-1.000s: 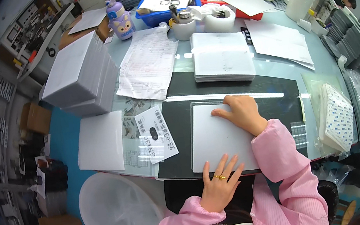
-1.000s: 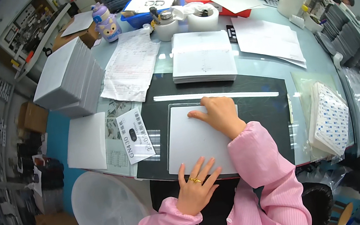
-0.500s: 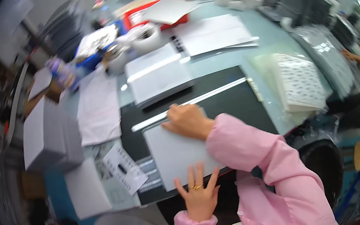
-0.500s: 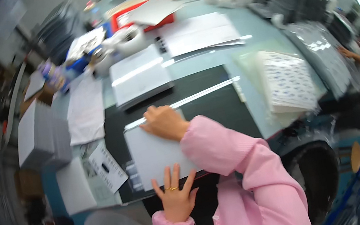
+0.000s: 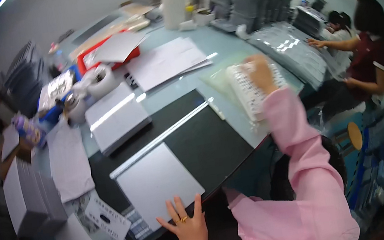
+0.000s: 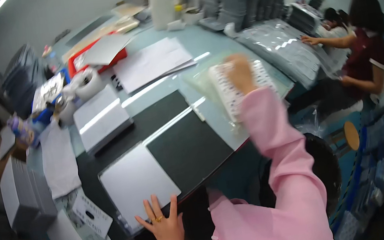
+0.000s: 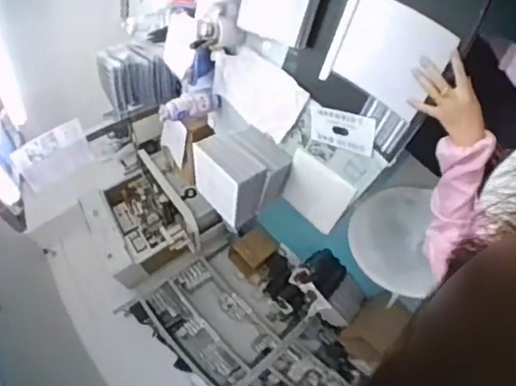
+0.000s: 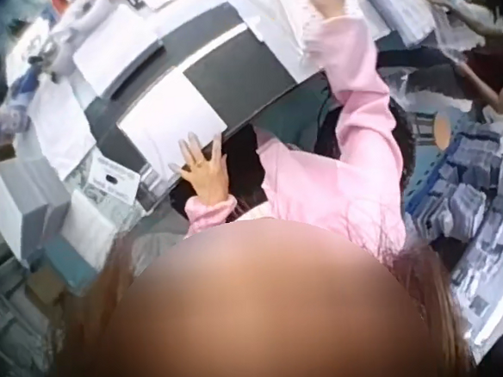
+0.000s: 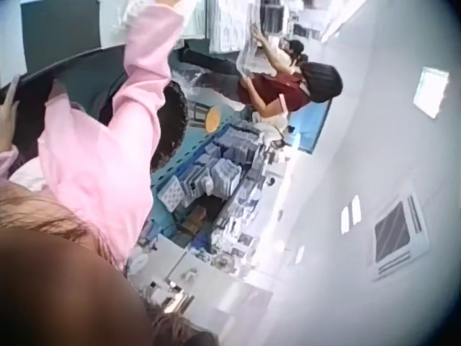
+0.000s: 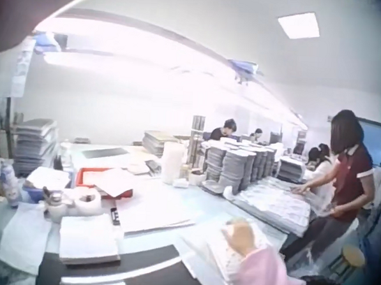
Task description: Applying large adhesive labels to rectangular plastic or metal sheets at a manufacturing workstation.
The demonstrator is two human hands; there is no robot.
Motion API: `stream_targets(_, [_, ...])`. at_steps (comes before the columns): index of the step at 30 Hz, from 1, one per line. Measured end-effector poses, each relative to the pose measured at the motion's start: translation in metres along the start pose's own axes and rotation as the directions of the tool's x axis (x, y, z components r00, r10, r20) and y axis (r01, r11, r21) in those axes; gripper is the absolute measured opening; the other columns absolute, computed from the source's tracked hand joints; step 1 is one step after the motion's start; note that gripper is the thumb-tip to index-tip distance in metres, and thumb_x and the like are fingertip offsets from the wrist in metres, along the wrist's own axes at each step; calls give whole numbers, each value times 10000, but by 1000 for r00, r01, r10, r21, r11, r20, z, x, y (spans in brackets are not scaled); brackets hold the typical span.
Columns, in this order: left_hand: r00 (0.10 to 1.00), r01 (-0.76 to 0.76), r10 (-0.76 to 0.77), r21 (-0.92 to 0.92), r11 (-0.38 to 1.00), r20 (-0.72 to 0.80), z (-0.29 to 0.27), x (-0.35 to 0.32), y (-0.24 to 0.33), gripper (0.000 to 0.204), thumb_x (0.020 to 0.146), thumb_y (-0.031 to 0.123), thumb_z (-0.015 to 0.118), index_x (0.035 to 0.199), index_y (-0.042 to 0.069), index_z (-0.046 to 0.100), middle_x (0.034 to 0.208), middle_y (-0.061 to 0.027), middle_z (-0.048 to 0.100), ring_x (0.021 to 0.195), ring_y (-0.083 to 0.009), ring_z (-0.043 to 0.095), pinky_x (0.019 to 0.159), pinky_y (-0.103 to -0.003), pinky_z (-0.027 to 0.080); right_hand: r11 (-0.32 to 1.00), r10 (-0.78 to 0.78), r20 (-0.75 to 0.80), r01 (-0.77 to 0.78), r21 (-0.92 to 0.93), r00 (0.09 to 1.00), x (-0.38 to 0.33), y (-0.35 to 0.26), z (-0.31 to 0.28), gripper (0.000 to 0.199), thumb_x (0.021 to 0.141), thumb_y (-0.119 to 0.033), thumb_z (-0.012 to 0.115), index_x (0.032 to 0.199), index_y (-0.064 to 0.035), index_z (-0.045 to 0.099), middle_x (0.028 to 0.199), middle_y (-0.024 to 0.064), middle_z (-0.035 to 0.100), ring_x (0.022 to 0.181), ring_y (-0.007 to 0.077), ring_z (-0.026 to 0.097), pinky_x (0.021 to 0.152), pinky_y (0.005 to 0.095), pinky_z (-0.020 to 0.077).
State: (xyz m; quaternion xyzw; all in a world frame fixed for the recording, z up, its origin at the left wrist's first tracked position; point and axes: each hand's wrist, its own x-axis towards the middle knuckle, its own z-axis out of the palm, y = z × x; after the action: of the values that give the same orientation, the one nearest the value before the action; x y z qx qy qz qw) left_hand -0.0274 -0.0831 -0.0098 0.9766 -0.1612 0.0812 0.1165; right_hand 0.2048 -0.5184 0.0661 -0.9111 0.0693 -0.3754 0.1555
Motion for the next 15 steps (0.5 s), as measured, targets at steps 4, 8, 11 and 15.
stream_targets(4, [999,-33,33,-22,999,-26,3,2,-6,753,713,230,817,1391,367,518,1541,-174,331,1444,-401,269,1088,-736,128,761,499,60,-404,-507,864,-6,133,-39,895,735,-682,706,1153,106,632,1194,310,626,1128,433,595,961,469,458])
stream_targets(8, [999,-15,14,-12,1000,-31,12,0,-11,657,853,50,596,1405,395,504,1540,-163,325,1424,-394,311,1070,-754,171,762,628,288,-496,-417,723,-22,203,-30,825,775,-684,672,1086,80,677,1005,266,692,898,352,676,817,418,493])
stream_targets(11, [995,-48,49,19,999,-90,15,-3,-14,764,802,-65,530,1423,377,489,1533,-147,342,1429,-391,312,1073,-754,173,866,454,16,-437,-243,891,-29,202,-20,776,771,-613,731,1119,77,656,1012,259,695,972,422,657,870,441,491])
stream_targets(15, [992,-78,83,62,995,-93,11,-2,-13,675,807,213,738,1421,345,490,1533,-71,377,1436,-328,326,1078,-737,162,909,416,-174,-413,55,893,-3,180,-45,435,900,-385,701,1030,26,641,913,88,677,809,212,626,763,310,492])
